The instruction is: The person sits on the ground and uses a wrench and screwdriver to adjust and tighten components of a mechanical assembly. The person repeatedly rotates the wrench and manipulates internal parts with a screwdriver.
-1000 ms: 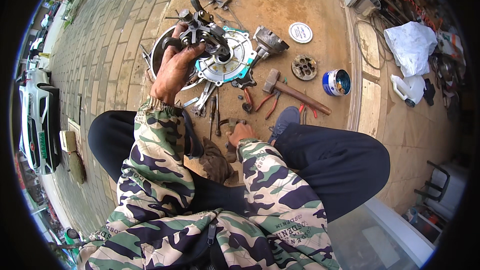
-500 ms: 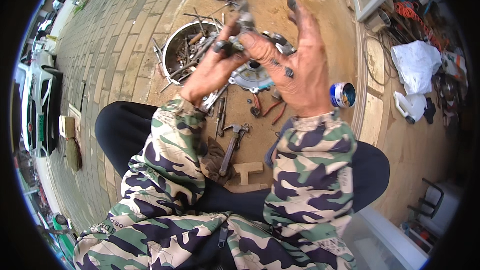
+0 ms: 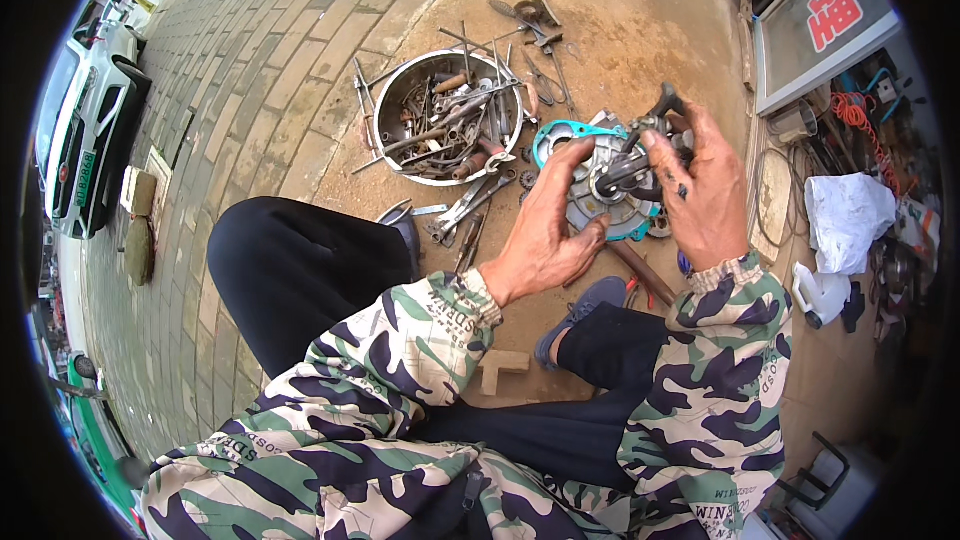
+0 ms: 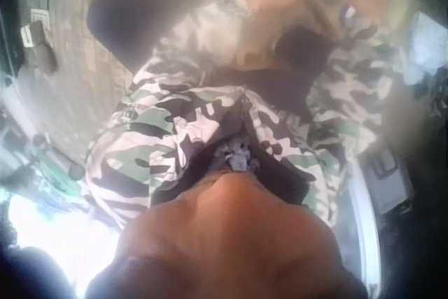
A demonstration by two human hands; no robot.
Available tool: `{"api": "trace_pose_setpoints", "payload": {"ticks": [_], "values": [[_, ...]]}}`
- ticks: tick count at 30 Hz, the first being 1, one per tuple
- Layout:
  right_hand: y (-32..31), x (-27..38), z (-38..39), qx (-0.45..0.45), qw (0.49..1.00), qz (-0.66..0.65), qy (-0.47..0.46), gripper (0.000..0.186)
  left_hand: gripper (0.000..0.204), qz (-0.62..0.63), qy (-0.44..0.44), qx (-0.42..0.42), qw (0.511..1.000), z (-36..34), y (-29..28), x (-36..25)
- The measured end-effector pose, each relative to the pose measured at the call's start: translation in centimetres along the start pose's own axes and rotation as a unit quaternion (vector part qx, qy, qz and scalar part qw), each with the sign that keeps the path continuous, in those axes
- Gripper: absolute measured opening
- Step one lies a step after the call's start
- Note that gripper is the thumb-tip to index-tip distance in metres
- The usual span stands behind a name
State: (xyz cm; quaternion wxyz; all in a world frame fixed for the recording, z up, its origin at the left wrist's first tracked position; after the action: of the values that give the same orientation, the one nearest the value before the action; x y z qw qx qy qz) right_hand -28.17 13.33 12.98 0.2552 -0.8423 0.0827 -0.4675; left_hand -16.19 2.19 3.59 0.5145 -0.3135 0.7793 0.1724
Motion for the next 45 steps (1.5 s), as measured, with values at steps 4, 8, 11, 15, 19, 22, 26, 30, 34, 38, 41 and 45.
{"api": "trace_pose_setpoints", "payload": {"ticks": [4,8,11,15,19,22,26,30,34,38,41,45], "values": [[-1.9,-0.7,-1.8,-0.009,0.996,0.088,0.012,0.036,0.053,-0.03,-0.049,-0.074,0.996,4.5,-0.9,1.9],[-2.7,-2.8,-2.5,-0.02,0.994,0.101,0.04,0.043,0.045,-0.048,-0.104,-0.035,0.993,6.6,-1.0,3.1],[-3.0,-3.9,-2.9,-0.028,0.993,0.108,0.034,0.042,0.036,-0.063,-0.13,-0.021,0.989,7.1,-0.9,4.9],[-2.6,-3.7,-3.2,-0.032,0.993,0.112,0.026,0.042,0.025,-0.151,-0.205,-0.001,0.967,9.7,-1.9,11.8],[-2.2,-3.0,-3.4,-0.031,0.993,0.115,0.028,0.043,0.026,-0.238,-0.306,0.076,0.919,14.2,-3.8,19.1],[-2.8,-2.9,-3.5,-0.033,0.993,0.109,0.04,0.044,0.031,-0.277,-0.375,0.115,0.877,16.9,-5.1,22.3],[-2.8,-4.1,-3.5,-0.036,0.994,0.099,0.034,0.043,0.033,-0.323,-0.419,0.123,0.84,19.3,-7.0,24.9],[-3.3,-4.6,-3.4,-0.04,0.992,0.107,0.061,0.041,0.033,-0.313,-0.438,0.109,0.836,18.7,-6.8,25.1],[-3.6,-4.1,-3.3,-0.041,0.99,0.115,0.069,0.04,0.029,-0.288,-0.434,0.085,0.849,16.3,-5.1,24.6],[-3.6,-3.6,-3.2,-0.042,0.991,0.102,0.078,0.04,0.03,-0.316,-0.392,0.099,0.858,13.7,-2.2,25.7],[-3.3,-3.8,-3.0,-0.044,0.991,0.112,0.062,0.041,0.033,-0.391,-0.374,0.11,0.834,12.9,-1.2,27.3],[-3.6,-3.5,-2.8,-0.048,0.985,0.143,0.084,0.045,0.045,-0.457,-0.344,0.138,0.808,11.5,1.3,28.5]]}}
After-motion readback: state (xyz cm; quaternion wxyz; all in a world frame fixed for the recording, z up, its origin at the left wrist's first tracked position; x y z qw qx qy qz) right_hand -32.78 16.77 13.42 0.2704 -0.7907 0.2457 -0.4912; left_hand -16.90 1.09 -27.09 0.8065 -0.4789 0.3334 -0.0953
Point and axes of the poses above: each hand's wrist, its own z-axis away from the middle knuckle, its own y-axis out of the palm, x = y × z, the point moved 5 cm from there along -z, towards the middle knuckle, and after that the axes turned 15 degrees about -x, right-handed, at the moved point
